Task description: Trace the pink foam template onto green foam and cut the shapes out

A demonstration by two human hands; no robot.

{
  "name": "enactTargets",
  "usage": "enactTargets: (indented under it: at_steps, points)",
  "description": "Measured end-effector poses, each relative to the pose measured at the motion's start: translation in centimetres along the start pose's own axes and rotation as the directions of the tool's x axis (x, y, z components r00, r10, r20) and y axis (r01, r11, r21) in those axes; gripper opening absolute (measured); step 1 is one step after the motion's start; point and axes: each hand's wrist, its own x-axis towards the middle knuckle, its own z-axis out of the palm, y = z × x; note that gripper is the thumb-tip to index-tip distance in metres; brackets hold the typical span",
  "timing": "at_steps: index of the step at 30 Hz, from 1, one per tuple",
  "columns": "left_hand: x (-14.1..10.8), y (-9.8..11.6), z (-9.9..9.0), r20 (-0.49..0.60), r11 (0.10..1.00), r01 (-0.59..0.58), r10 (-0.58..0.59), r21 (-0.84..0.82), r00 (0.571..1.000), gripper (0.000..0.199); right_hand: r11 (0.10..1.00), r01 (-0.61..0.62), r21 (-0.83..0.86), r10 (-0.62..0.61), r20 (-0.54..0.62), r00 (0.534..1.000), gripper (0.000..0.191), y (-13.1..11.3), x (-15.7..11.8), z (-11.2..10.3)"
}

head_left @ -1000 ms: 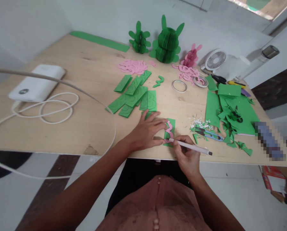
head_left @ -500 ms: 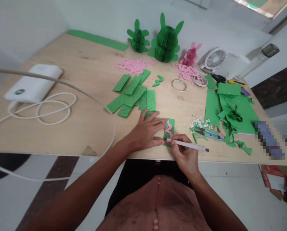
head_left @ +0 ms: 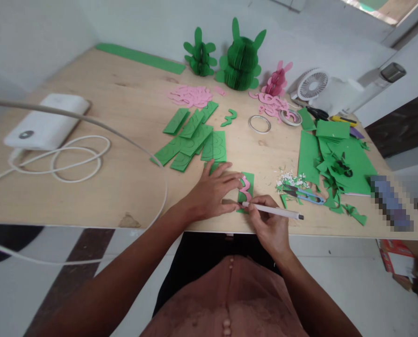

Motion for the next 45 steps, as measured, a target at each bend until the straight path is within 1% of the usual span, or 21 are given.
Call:
enactTargets:
  at_steps: [4,11,21,33,39,45]
  points:
    - [-0.02,-0.01,-0.01,-0.001,1.0,-0.005,0.005,-0.003,1.0,0.033,1.0,0.0,0.006,0.0,-0.003,1.0,0.006,0.0,-0.02,-0.03]
    - [-0.03,-0.01,-0.01,-0.002,1.0,-0.002,0.002,-0.008,1.0,0.032,0.998,-0.04,0.054,0.039,0.009,0.999,0.006,0.33,-0.09,0.2]
    - [-0.02,0.07,-0.05,-0.011,1.0,-0.001,0.001,-0.009,1.0,0.031,1.0,0.002,-0.019,-0.002,0.011,1.0,0.006,0.18,0.03,-0.07]
    - [0.03,0.09,-0.05,0.0,1.0,0.015,-0.015,-0.015,1.0,0.031,1.0,0.012,-0.021,-0.011,0.017,1.0,0.006,0.23,0.02,-0.23]
    - [0.03,0.11,-0.02,-0.011,1.0,0.012,-0.012,-0.015,1.0,0.031,0.999,0.02,-0.05,-0.02,0.006,1.0,0.006,0.33,0.0,-0.32]
    - [0.0,0.1,-0.03,-0.014,1.0,0.01,-0.011,-0.014,1.0,0.03,1.0,0.007,-0.019,-0.007,-0.004,1.0,0.006,0.08,0.03,-0.22]
